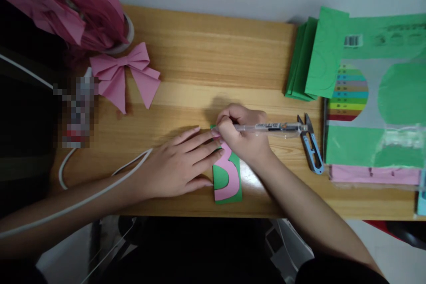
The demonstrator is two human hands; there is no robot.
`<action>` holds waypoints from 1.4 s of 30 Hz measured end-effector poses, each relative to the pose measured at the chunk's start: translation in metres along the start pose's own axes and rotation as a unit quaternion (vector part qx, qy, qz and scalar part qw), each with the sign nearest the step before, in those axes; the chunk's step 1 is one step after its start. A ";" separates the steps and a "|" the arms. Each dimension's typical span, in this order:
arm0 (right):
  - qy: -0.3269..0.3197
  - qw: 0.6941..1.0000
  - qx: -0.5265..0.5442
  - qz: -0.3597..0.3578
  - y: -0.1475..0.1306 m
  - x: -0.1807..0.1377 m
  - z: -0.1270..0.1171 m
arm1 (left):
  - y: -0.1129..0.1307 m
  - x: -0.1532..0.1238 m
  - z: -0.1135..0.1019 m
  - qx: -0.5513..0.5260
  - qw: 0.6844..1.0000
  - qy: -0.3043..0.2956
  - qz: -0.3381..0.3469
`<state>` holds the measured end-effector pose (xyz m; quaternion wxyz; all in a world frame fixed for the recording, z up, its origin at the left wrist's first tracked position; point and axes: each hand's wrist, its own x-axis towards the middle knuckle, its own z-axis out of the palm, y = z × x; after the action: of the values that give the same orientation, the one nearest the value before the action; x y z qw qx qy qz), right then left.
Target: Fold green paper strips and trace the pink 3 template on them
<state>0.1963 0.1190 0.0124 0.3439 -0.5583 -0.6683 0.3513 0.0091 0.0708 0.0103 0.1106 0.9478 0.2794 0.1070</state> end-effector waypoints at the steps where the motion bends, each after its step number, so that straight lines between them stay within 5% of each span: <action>1: -0.001 1.000 -0.005 -0.005 0.000 0.000 0.000 | 0.000 0.000 0.000 0.002 1.000 0.000 -0.001; 42: 0.021 0.998 -0.056 -0.010 -0.002 -0.009 -0.006 | -0.002 -0.001 -0.002 -0.007 0.999 -0.036 0.008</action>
<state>0.2013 0.1101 0.0167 0.3293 -0.5770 -0.6853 0.2983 0.0073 0.0722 0.0118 0.1261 0.9524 0.2671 0.0760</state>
